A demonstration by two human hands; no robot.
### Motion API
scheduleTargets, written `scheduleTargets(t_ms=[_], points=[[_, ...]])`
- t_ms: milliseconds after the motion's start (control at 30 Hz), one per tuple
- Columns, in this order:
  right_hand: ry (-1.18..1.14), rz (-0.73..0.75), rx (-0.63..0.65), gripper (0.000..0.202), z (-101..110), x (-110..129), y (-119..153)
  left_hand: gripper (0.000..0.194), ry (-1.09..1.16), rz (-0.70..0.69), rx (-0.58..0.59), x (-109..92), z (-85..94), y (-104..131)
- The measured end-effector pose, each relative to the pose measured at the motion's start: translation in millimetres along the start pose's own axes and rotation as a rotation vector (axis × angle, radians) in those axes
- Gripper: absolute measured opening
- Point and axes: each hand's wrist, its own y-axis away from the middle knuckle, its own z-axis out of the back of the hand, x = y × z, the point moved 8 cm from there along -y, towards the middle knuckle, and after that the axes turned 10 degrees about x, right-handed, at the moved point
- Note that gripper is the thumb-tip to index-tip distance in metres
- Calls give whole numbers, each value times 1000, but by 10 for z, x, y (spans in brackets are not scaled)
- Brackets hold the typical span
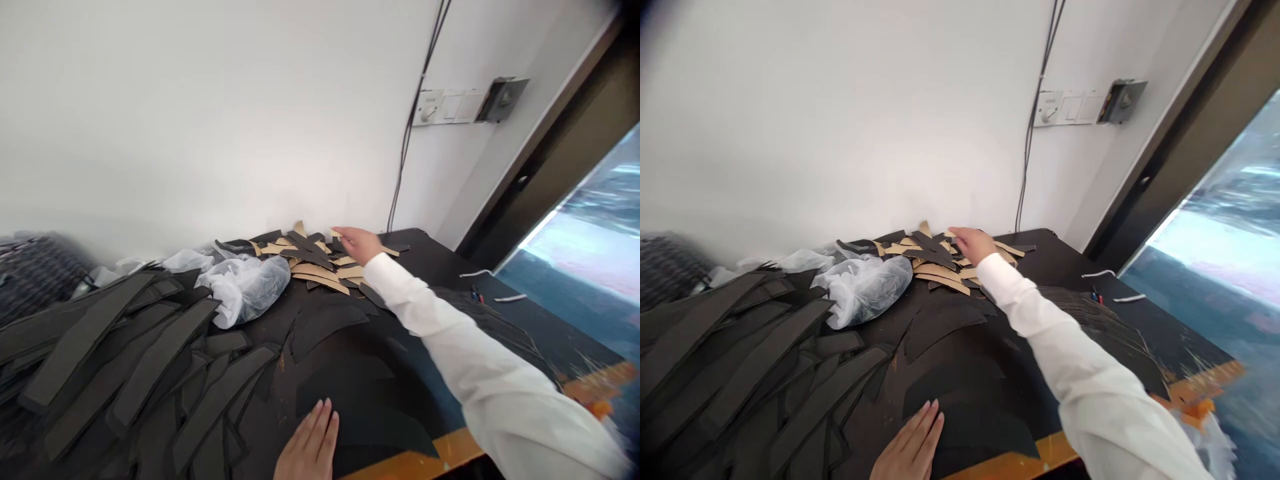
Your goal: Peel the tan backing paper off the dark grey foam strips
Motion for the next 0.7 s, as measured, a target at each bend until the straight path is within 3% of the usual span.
scheduleTargets(t_ms=[67, 167, 233, 300, 400, 467, 600, 700], points=[[-14, 75, 75, 45, -150, 318, -131, 63, 55, 18, 42, 8, -22, -20], [-23, 191, 214, 69, -467, 674, -41, 65, 139, 49, 97, 58, -108, -2], [-38, 225, 260, 79, -595, 747, 237, 67, 146, 55, 114, 88, -183, 17], [-67, 257, 260, 77, -610, 713, 688, 70, 125, 58, 124, 101, -243, 30], [-105, 257, 192, 39, -497, 440, 1567, 71, 107, 64, 137, 87, -273, 38], [-62, 5, 77, 16, -384, -19, 2144, 71, 110, 72, 135, 70, -252, 38], [47, -370, -102, 31, -297, -740, 3068, 69, 110, 60, 116, 44, -206, 30], [102, -434, -142, 31, -398, -906, 3328, 71, 102, 35, 90, 48, -208, 25]])
